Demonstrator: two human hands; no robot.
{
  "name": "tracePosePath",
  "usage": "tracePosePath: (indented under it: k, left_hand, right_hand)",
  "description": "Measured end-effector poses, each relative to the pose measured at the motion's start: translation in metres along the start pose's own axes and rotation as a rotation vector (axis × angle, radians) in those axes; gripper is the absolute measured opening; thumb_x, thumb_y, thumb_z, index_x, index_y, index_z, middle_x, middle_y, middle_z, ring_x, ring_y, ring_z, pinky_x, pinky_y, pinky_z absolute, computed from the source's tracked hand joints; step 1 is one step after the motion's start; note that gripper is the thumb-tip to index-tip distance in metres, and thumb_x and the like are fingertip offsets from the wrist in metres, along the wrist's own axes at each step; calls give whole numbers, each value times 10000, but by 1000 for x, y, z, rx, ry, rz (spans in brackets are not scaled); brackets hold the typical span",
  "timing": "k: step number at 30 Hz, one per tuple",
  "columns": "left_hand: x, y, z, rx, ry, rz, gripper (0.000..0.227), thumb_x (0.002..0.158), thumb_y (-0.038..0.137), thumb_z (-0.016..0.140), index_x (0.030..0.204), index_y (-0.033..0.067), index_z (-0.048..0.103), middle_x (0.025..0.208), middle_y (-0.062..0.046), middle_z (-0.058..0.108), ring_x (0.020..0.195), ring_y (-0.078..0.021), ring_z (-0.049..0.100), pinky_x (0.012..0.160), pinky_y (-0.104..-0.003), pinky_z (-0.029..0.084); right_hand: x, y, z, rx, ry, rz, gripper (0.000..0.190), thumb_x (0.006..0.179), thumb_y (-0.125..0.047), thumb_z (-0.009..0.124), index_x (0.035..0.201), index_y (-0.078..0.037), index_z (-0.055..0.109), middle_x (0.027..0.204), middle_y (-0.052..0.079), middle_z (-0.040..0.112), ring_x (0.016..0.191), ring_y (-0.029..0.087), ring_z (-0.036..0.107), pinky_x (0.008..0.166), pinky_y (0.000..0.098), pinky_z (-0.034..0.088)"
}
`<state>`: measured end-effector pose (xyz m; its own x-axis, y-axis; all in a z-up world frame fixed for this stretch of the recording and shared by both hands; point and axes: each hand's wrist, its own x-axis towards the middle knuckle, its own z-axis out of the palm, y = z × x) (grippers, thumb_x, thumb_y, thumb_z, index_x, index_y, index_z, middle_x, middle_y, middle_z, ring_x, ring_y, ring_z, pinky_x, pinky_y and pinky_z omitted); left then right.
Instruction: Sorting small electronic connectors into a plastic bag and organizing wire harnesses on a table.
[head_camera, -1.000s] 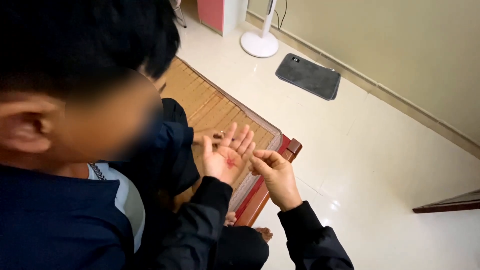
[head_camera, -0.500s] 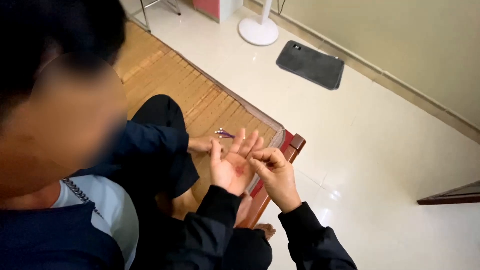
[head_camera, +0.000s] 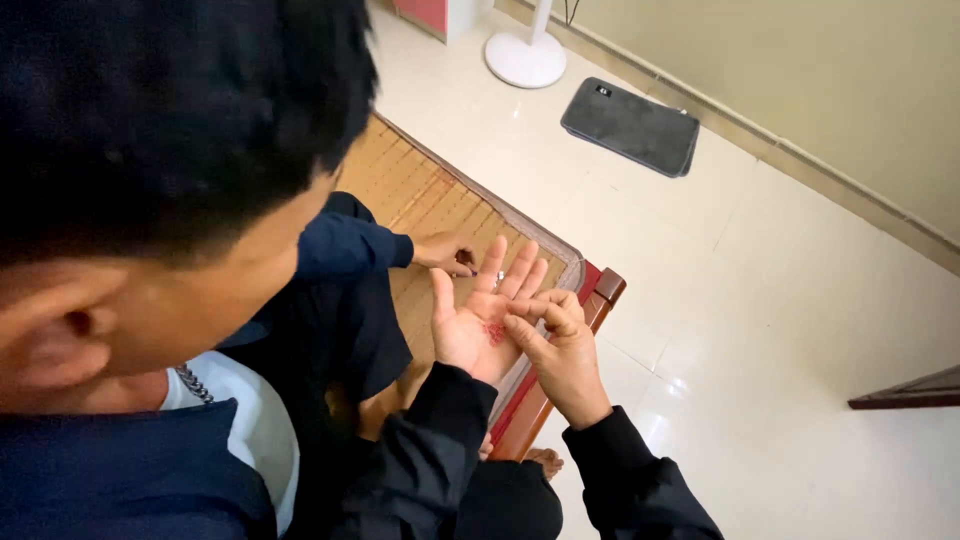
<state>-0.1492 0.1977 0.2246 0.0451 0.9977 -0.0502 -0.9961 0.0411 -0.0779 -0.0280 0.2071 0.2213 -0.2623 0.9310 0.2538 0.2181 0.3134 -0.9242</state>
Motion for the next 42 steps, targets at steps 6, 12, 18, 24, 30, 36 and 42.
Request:
tracePosePath:
  k: [6,12,18,24,30,36,42]
  left_hand:
    - [-7,0,-3,19,17,-10,841,812,790,415,1385,184,526,1517,-154,396,1443,-316,294,1177,-519,240]
    - [0,1,-19,40,34,-23,854,782,814,422,1352,193,557,1490,-156,433,1427,-317,321,1180,-527,238]
    - [0,-1,-18,-17,47,-32,834,779,779,486,1370,193,535,1504,-170,406,1425,-349,315,1155,-560,278]
    - [-2,-2,-23,25,28,-31,875,751,806,494,1389,209,523,1521,-158,385,1440,-354,280,1169,-547,242]
    - [-12,-3,-34,31,56,-56,877,767,826,441,1388,212,523,1522,-157,386,1442,-353,278,1169,-551,234]
    - [-43,3,-110,-53,-96,-198,921,873,768,358,1351,-3,515,1432,-260,436,1392,-371,380,1176,-490,287]
    - [-67,14,-126,-25,280,-218,945,860,804,301,1257,-9,570,1356,-248,528,1331,-363,465,1148,-484,329]
  right_hand:
    - [-2,-6,5,-63,-17,-10,200,829,-220,774,1029,-221,770,906,26,496,891,138,473,790,271,365]
    - [-6,3,5,-65,-28,5,221,826,-199,773,1047,-200,770,905,65,495,880,188,496,789,319,397]
    - [-17,2,1,26,49,112,185,877,-145,714,1060,-145,741,992,74,570,926,154,529,798,300,412]
    - [-31,3,-5,-50,20,86,205,876,-67,657,1050,-133,742,1104,109,620,964,199,583,809,316,468]
    - [-41,-8,-7,-68,16,90,218,875,-81,652,1068,-136,737,1134,110,641,970,207,616,812,324,494]
    - [-74,-1,-25,-173,40,116,158,902,-91,588,995,-113,713,975,15,681,907,118,618,786,253,456]
    - [-131,41,-42,-198,47,472,218,896,-169,584,1028,-118,750,1043,3,740,978,109,663,806,264,501]
